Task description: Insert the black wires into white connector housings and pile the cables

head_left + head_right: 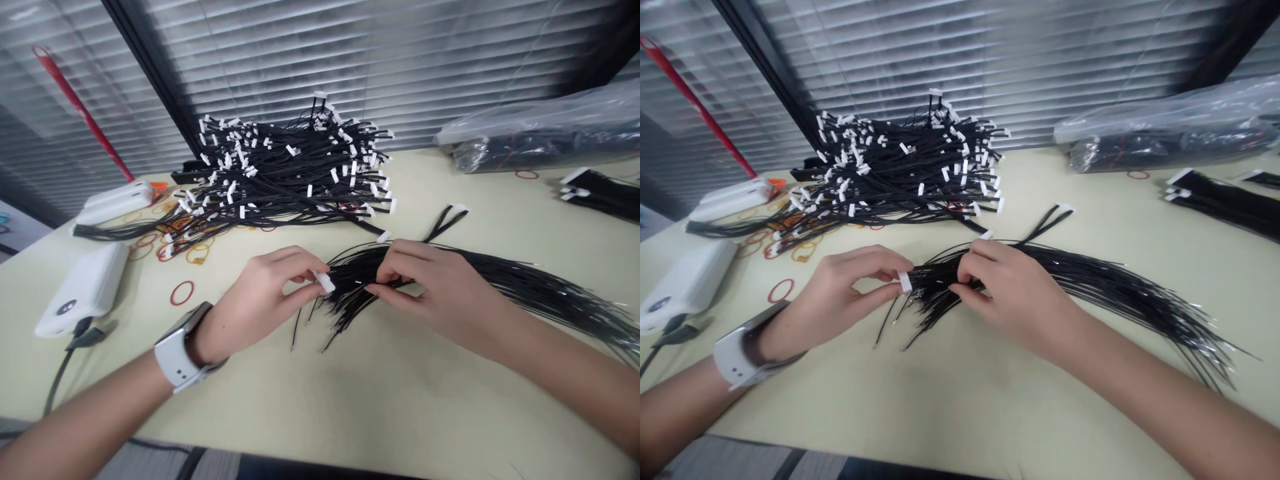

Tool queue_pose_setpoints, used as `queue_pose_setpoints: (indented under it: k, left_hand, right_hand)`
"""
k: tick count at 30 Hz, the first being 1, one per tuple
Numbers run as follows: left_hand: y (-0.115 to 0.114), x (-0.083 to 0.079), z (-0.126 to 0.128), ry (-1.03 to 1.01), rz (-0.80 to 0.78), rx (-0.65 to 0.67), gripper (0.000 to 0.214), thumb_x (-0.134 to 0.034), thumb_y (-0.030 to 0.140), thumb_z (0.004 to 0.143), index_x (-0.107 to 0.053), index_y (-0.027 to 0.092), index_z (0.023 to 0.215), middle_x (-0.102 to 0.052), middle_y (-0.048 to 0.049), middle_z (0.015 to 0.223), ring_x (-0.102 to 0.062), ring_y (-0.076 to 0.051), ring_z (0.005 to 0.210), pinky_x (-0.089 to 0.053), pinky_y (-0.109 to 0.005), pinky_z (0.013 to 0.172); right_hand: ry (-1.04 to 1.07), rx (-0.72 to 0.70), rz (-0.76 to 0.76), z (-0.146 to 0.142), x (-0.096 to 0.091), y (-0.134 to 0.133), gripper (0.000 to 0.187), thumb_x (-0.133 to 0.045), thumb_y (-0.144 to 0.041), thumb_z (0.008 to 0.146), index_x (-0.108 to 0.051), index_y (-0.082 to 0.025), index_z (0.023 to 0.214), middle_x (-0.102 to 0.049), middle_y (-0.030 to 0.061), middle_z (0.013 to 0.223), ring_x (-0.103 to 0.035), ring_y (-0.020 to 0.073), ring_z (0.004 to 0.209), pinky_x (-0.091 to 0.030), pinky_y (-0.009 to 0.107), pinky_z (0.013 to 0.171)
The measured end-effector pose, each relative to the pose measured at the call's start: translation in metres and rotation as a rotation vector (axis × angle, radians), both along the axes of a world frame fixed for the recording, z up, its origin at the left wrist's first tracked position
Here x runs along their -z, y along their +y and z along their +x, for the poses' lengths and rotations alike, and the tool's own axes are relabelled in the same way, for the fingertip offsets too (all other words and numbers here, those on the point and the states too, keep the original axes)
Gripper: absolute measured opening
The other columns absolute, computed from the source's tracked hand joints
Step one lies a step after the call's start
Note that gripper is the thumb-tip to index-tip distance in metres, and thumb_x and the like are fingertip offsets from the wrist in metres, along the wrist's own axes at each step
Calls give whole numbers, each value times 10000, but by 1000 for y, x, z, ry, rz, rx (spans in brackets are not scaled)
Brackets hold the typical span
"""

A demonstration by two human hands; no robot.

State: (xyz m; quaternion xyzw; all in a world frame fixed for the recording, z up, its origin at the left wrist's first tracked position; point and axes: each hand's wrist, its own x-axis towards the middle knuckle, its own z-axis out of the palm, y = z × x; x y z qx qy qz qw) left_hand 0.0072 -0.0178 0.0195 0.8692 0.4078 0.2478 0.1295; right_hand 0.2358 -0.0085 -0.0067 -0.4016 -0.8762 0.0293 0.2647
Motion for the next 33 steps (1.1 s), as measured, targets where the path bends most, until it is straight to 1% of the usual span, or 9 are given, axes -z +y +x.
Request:
queue_pose_setpoints:
  k: [10,16,19,21,23,26,29,31,33]
  left_hand:
    - [0,2,1,-6,-29,-30,118,-539,199,841,-602,174,936,-626,-17,895,-595,-103,751,-500,-212,708]
    - [1,2,3,-1,-44,-82,122,-542,233,836,-620,172,907,-638,-17,852,-597,-116,734,-500,-211,648]
    - [2,3,4,-59,-75,-93,127,-546,250,831,-634,161,856,-644,-23,821,-588,-111,706,-499,-202,634]
    - [2,4,4,-130,-165,-98,140,-546,260,829,-638,155,822,-649,-20,778,-583,-104,670,-502,-193,611]
    - [2,6,5,-197,-281,-96,169,-546,285,828,-641,147,799,-652,-18,739,-579,-102,633,-496,-189,569]
    - [1,8,6,-306,-441,-75,173,-550,284,828,-639,145,881,-656,-16,726,-593,-109,643,-498,-201,576]
    - [3,10,8,-455,-598,-68,201,-553,228,830,-576,158,1017,-636,11,680,-615,-108,663,-521,-220,638]
    - [5,11,8,-545,-694,-80,155,-544,200,835,-553,154,983,-622,17,696,-626,-103,684,-533,-235,693]
    - [8,12,8,-598,-778,-97,74,-531,191,843,-548,145,899,-615,9,740,-637,-105,730,-533,-251,751]
  right_hand:
    - [16,14,-212,-4,1,-3,109,-592,-222,735,-490,-191,757,-525,-17,712,-472,101,610,-348,216,515]
    - [-46,-82,102,-4,4,-4,28,-519,-144,793,-522,-171,789,-553,13,740,-513,129,675,-396,250,578]
    - [42,-40,243,-2,0,-8,105,-503,-183,842,-582,-176,774,-576,37,797,-528,134,708,-416,274,630]
    - [146,37,255,-3,-3,-15,102,-531,-212,834,-606,-190,768,-586,35,809,-526,124,671,-415,265,588]
    - [196,41,154,-8,-4,-24,132,-519,-234,843,-604,-202,747,-585,13,743,-522,107,608,-404,241,512]
    - [82,-176,-37,-15,-2,-33,201,-436,-187,875,-608,-215,773,-588,-12,711,-545,97,621,-428,210,524]
    - [-96,-350,-19,-13,6,-27,341,-355,-46,839,-584,-179,1054,-599,51,931,-559,150,812,-459,278,690]
    - [-184,-311,10,-9,11,-18,379,-358,-28,828,-535,-157,1138,-560,88,1008,-531,184,888,-445,330,741]
    - [-216,-242,-16,-4,15,-8,270,-378,-84,855,-575,-168,1020,-544,77,940,-516,182,856,-434,328,724]
